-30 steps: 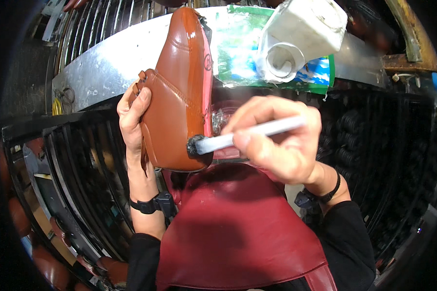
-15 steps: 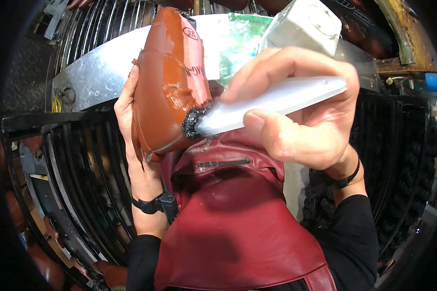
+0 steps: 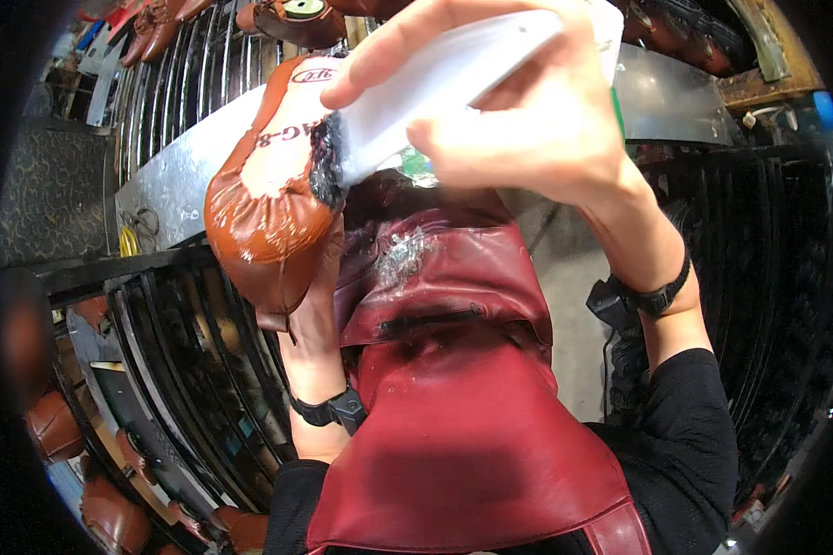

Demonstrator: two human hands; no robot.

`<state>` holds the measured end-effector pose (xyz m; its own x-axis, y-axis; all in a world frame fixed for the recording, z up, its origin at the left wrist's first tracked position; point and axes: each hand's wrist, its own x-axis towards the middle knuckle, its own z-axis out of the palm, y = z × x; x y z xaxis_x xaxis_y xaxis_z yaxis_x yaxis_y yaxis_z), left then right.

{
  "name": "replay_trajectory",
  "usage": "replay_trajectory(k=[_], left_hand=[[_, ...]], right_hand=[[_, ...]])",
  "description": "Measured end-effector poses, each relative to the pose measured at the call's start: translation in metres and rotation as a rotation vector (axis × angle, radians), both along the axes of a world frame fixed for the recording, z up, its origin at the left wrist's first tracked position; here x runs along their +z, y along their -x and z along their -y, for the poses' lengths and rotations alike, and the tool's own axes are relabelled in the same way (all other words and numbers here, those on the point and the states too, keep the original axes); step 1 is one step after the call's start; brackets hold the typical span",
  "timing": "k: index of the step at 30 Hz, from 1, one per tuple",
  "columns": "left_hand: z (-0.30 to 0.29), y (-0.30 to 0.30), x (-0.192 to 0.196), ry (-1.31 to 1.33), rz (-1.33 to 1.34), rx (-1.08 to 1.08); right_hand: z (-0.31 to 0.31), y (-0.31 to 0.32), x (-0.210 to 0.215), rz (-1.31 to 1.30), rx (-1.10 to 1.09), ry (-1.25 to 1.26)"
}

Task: Applying a dark substance, likely polish or dye, to the edges and soles of leather shoes using a handheld brush at a production line.

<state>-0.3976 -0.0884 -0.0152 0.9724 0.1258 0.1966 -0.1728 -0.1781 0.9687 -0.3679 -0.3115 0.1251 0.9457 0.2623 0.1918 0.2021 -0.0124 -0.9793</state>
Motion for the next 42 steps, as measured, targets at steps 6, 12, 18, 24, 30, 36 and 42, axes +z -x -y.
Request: replay_trajectory(k=[6,12,18,24,30,36,42], left_hand=[[-0.017,0.001,0.011,0.387,-0.130,-0.266],[-0.029,0.021,-0.014,1.051,-0.249,-0.044],[-0.060,0.006,-0.014,0.749,-0.086,-0.154],[-0.080,-0.022,-0.016,0.750,-0.140,-0.214],[-0.104,-0.072,-0.012,0.616,-0.073,-0.051],[-0.127,-0.253,0.045,-0.115,-0.063,0.190],[-0.122,-0.371,0.018,-1.132,-0.460,0.441]], right_hand=[[0.027,-0.054,-0.060,0.125,0.006,-0.169],[-0.004,-0.016,-0.092,0.141,-0.295,-0.481],[-0.032,-0.036,-0.082,0.513,-0.413,0.155],[-0.046,-0.067,-0.097,0.468,-0.350,-0.006],[-0.058,-0.058,-0.117,-0.112,-0.244,-0.255],[-0.032,-0.040,-0.107,-0.095,-0.438,-0.444],[-0.023,-0.021,-0.103,-0.083,-0.515,-0.469]])
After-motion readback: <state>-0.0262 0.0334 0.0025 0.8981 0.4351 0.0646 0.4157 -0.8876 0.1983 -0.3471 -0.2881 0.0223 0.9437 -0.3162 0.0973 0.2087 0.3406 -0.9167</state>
